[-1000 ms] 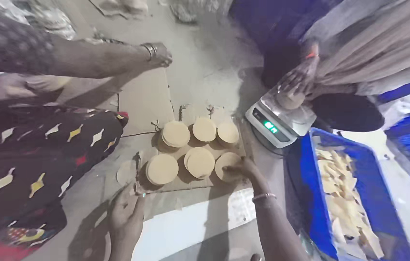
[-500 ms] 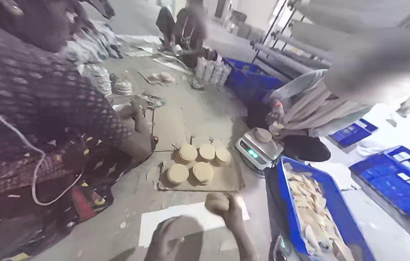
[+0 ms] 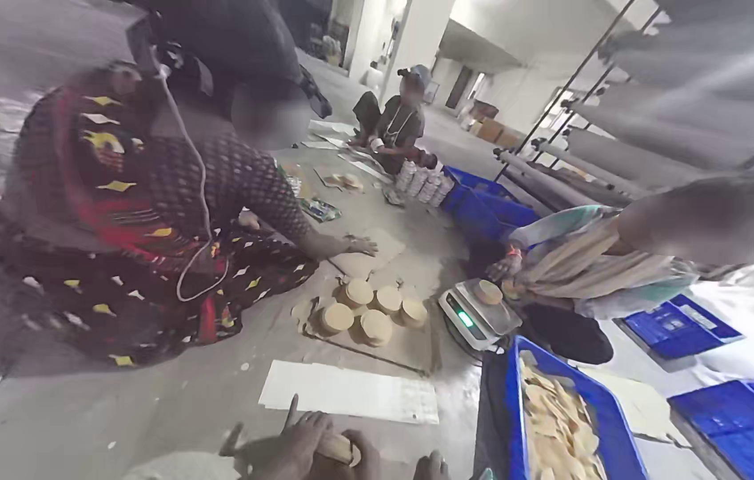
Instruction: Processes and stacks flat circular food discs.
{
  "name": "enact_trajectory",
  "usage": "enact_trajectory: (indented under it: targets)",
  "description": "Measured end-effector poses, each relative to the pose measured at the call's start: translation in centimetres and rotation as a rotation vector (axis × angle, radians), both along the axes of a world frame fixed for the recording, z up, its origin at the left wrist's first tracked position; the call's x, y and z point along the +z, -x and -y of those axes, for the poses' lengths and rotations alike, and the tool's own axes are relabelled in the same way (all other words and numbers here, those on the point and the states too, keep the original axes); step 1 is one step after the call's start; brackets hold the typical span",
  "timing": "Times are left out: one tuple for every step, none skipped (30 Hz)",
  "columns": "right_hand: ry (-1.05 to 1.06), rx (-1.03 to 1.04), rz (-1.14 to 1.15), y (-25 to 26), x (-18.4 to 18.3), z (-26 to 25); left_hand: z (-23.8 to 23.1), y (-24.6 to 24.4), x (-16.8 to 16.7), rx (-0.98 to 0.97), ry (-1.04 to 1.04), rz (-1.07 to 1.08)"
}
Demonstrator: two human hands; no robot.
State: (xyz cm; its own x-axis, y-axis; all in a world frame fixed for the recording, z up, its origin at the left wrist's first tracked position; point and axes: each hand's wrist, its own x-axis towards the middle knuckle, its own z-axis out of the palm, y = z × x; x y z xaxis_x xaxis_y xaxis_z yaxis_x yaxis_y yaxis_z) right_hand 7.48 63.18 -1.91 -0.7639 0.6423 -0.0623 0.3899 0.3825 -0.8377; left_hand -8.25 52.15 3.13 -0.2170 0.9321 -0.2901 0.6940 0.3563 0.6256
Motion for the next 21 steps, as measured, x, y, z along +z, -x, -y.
enact_trajectory:
  targets:
    - [-0.024, 0.016, -0.068, -0.3, 0.2, 0.2, 0.4, -0.2, 0.4, 0.022, 0.014, -0.018]
    - [-0.049, 0.045, -0.094, -0.7, 0.2, 0.2, 0.7, -0.7, 0.5, 0.013, 0.015, -0.025]
    - [-0.062, 0.078, -0.074, -1.0, 0.0, 0.2, 0.8, -1.5, 0.5, -0.013, 0.013, -0.012]
    - [-0.062, 0.100, -0.037, -1.2, -0.5, 0.4, 0.9, -2.3, 0.4, -0.049, 0.044, -0.003]
    - [-0.059, 0.112, 0.003, -1.2, -1.0, 0.7, 0.9, -2.9, 0.5, -0.085, 0.104, -0.003]
    - [-0.043, 0.115, 0.037, -1.0, -1.5, 1.0, 0.9, -3.3, 0.7, -0.106, 0.155, -0.010]
    - [-0.031, 0.113, 0.044, -0.7, -1.8, 1.1, 0.8, -3.5, 0.7, -0.108, 0.186, -0.017]
    - [-0.016, 0.118, 0.041, -0.4, -1.8, 1.0, 0.7, -3.5, 0.5, -0.093, 0.203, -0.019]
    - [-0.003, 0.133, 0.025, -0.3, -1.7, 1.0, 0.8, -3.4, 0.1, -0.070, 0.206, -0.012]
    - [-0.005, 0.156, -0.012, -0.3, -1.7, 0.9, 1.0, -3.2, -0.3, -0.045, 0.206, 0.009]
    - [-0.012, 0.185, -0.066, 0.0, -1.9, 0.4, 1.2, -2.7, -0.5, 0.002, 0.188, 0.054]
    - [-0.012, 0.209, -0.123, 0.5, -2.1, -0.6, 1.3, -1.9, -0.4, 0.095, 0.129, 0.135]
    - [-0.013, 0.222, -0.179, 1.3, -2.3, -1.8, 1.4, -0.8, -0.6, 0.234, 0.040, 0.233]
    - [-0.018, 0.223, -0.228, 2.3, -2.1, -2.9, 1.4, 0.4, -1.0, 0.416, -0.058, 0.311]
    - [-0.018, 0.212, -0.269, 3.5, -1.7, -4.1, 1.3, 1.7, -1.3, 0.634, -0.127, 0.350]
    - [-0.009, 0.203, -0.293, 4.9, -1.5, -5.3, 0.9, 3.0, -1.6, 0.854, -0.128, 0.340]
    - [0.007, 0.205, -0.295, 6.1, -1.3, -6.4, 0.4, 4.3, -1.9, 1.022, -0.049, 0.298]
    - [0.013, 0.220, -0.282, 7.4, -1.3, -7.5, -0.2, 5.3, -2.4, 1.125, 0.076, 0.241]
    - [0.004, 0.240, -0.273, 8.6, -1.7, -8.3, -0.8, 6.2, -3.3, 1.172, 0.193, 0.184]
    - [-0.004, 0.262, -0.262, 9.7, -2.4, -9.0, -1.6, 6.7, -4.3, 1.195, 0.271, 0.114]
    - [-0.012, 0.281, -0.255, 10.4, -3.2, -9.5, -2.4, 7.1, -5.1, 1.205, 0.315, 0.060]
